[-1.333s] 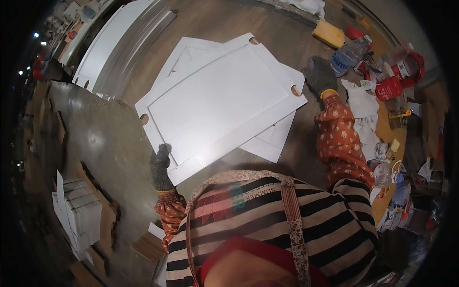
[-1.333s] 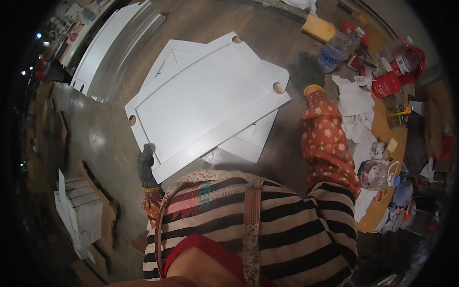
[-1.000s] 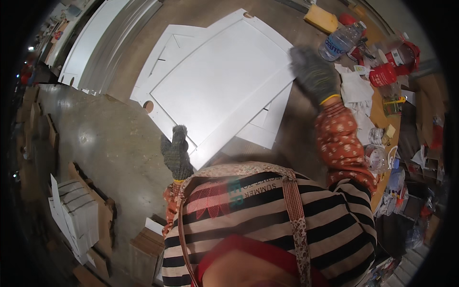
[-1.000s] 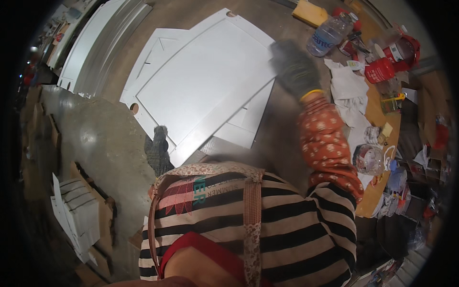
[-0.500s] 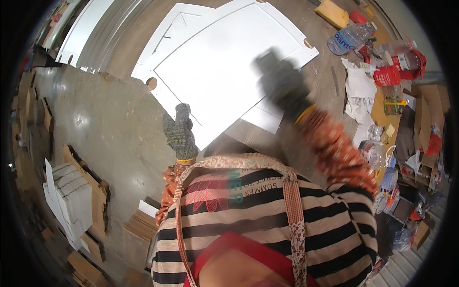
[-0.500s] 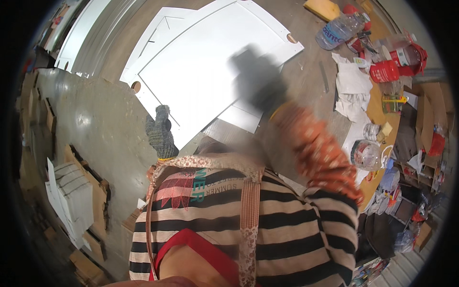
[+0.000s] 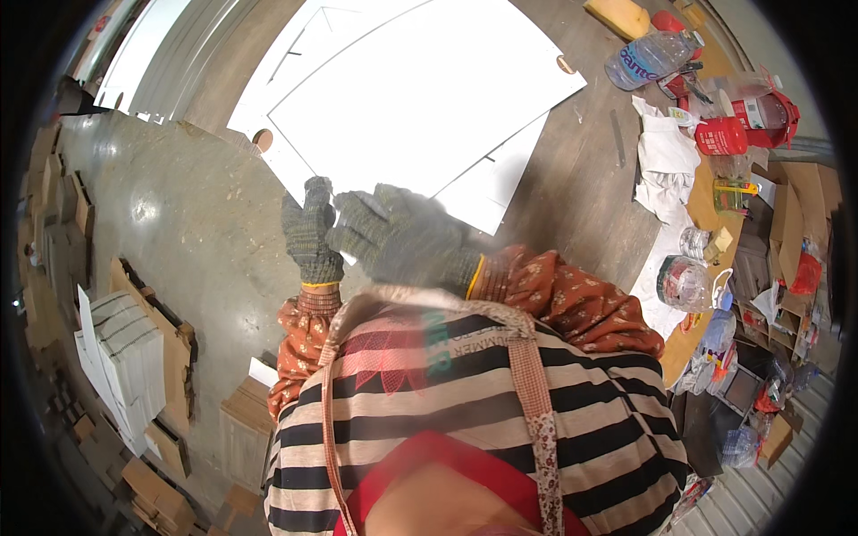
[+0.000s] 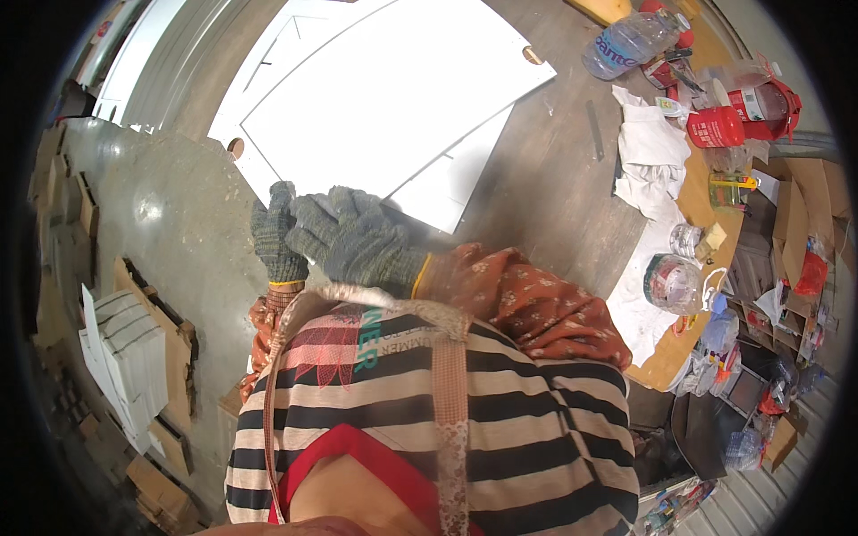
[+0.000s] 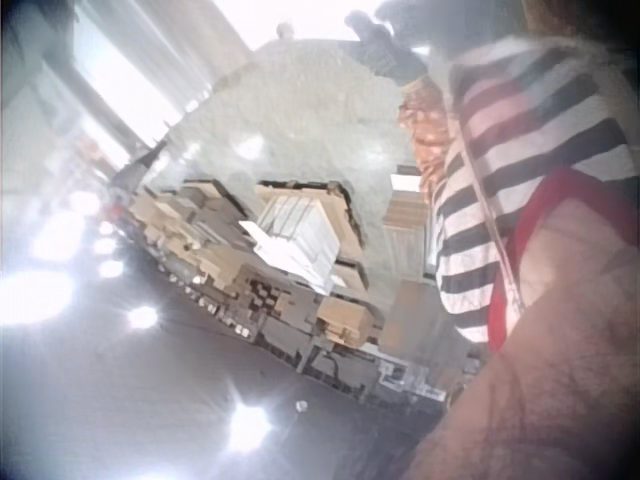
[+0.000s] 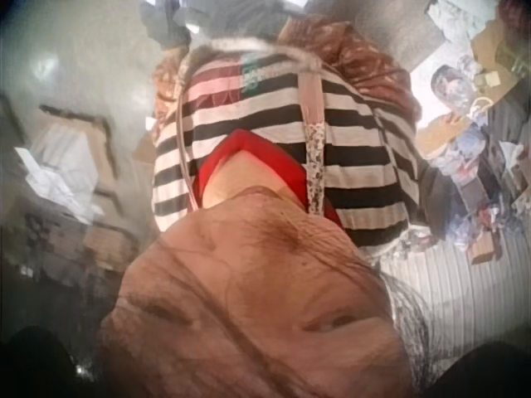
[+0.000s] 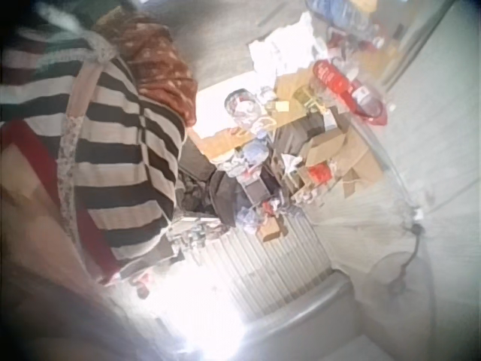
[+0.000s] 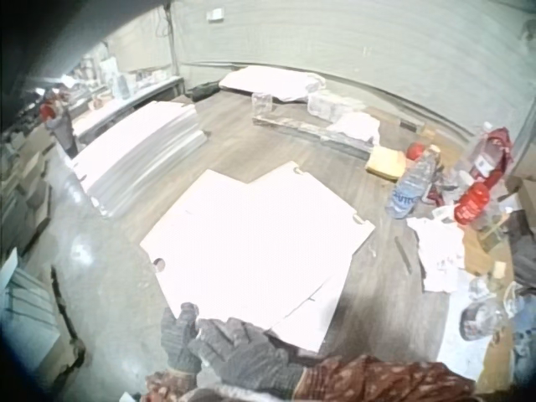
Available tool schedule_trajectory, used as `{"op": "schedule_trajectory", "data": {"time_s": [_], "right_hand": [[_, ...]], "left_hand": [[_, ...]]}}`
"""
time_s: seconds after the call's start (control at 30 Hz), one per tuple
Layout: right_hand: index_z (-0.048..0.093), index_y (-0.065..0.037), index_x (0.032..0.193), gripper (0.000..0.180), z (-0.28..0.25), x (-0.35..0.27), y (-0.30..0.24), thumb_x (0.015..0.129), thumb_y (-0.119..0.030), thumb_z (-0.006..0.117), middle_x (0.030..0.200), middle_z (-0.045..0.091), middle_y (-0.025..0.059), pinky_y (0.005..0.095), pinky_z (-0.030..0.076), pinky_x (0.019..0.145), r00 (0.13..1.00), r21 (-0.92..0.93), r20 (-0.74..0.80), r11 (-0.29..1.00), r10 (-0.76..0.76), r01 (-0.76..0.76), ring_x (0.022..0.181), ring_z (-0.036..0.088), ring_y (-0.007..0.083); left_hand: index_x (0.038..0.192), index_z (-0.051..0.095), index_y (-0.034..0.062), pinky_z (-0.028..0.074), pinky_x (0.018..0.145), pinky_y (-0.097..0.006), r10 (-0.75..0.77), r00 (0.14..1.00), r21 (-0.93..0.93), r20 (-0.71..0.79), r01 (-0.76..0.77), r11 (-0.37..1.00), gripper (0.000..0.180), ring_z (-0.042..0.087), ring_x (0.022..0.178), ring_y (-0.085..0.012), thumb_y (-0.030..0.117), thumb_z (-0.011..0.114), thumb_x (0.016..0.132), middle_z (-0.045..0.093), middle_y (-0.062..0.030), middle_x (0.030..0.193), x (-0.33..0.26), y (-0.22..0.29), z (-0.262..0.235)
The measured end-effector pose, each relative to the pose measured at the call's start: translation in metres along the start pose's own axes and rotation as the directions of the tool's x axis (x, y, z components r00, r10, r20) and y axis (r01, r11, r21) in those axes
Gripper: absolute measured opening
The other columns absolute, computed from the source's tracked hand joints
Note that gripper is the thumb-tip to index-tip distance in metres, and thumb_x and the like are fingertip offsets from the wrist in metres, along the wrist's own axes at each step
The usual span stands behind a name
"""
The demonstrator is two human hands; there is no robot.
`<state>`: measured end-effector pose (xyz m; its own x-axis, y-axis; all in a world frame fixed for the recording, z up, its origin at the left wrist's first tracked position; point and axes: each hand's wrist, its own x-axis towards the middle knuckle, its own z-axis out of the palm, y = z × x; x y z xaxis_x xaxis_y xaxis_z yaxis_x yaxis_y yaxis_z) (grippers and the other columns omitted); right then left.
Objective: The person applies a white substance to wooden panels using a small handheld applicator and a block, wipes the surfaces with a cloth, and then moves the panels.
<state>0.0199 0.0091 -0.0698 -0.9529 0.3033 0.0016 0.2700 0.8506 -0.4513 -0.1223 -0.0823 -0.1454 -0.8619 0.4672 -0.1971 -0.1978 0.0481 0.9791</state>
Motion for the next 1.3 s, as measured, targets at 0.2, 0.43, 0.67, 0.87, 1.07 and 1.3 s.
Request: {"op": "schedule_trajectory", "data": {"time_s": [0.2,0.43,0.67,0.87,1.07,1.3], "right_hand": [[0.054,-0.004,0.115,0.031,-0.078,-0.011,0.180,0.086,-0.014,0.052,0.105,0.058,0.0152,0.0433,0.049,0.078,0.819,-0.344,-0.393,0.759,0.418,-0.553,0.091,0.059,0.0312],[0.058,-0.010,0.111,0.027,-0.001,-0.005,0.036,0.084,-0.011,0.053,0.103,0.057,0.0105,0.0379,0.048,0.080,0.939,-0.219,-0.330,0.975,-0.098,0.025,0.090,0.058,0.0227],[0.053,-0.006,0.125,0.040,-0.102,-0.026,0.175,0.088,-0.018,0.053,0.136,0.049,0.0150,0.0425,0.039,0.100,0.925,-0.514,-0.244,0.770,0.291,-0.378,0.126,0.045,0.0307],[0.050,-0.010,0.131,0.044,-0.105,-0.030,0.177,0.088,-0.021,0.053,0.140,0.045,0.0123,0.0419,0.035,0.105,0.900,-0.431,-0.246,0.791,0.360,-0.434,0.130,0.041,0.0313],[0.052,-0.011,0.130,0.050,-0.080,-0.051,0.117,0.083,-0.024,0.061,0.136,0.049,0.0156,0.0450,0.037,0.103,0.965,-0.297,-0.155,0.922,0.211,-0.250,0.128,0.045,0.0283],[0.054,-0.014,0.122,0.038,-0.113,0.051,0.223,0.084,-0.018,0.054,0.129,0.052,0.0144,0.0461,0.043,0.091,0.960,-0.480,-0.277,0.861,0.035,-0.170,0.108,0.056,0.0304]], "left_hand": [[0.098,0.058,0.0000,0.036,0.050,-0.019,-0.100,0.995,-0.109,0.015,0.101,0.989,0.026,0.046,0.061,-0.0036,0.018,0.069,0.084,0.058,0.0018,0.079,0.002,0.002,-0.011],[0.117,0.043,-0.0053,0.054,0.067,-0.026,0.053,0.980,-0.181,0.190,-0.018,0.983,0.048,0.060,0.076,-0.0153,0.005,0.071,0.080,0.060,-0.0107,0.092,-0.019,-0.007,-0.010],[0.115,0.051,-0.0034,0.052,0.060,-0.027,-0.022,0.938,0.404,0.346,-0.128,0.906,0.044,0.060,0.067,-0.0145,0.015,0.071,0.081,0.063,-0.0072,0.081,0.037,0.028,-0.050],[0.111,0.057,0.0003,0.053,0.082,-0.040,0.638,0.593,0.810,0.491,-0.581,-0.082,0.045,0.063,0.094,-0.0293,0.024,0.075,0.077,0.064,-0.0165,0.100,0.096,0.088,-0.018],[0.121,0.054,0.0061,0.045,0.076,-0.044,0.492,0.509,0.581,0.706,-0.814,0.006,0.053,0.055,0.088,-0.0271,0.026,0.071,0.075,0.059,-0.0100,0.097,-0.003,0.037,0.104],[0.117,0.054,0.0012,0.045,0.063,-0.040,0.547,0.344,0.398,0.763,-0.917,0.021,0.064,0.053,0.073,-0.0250,0.042,0.076,0.072,0.058,-0.0090,0.084,0.004,0.042,0.115]]}}
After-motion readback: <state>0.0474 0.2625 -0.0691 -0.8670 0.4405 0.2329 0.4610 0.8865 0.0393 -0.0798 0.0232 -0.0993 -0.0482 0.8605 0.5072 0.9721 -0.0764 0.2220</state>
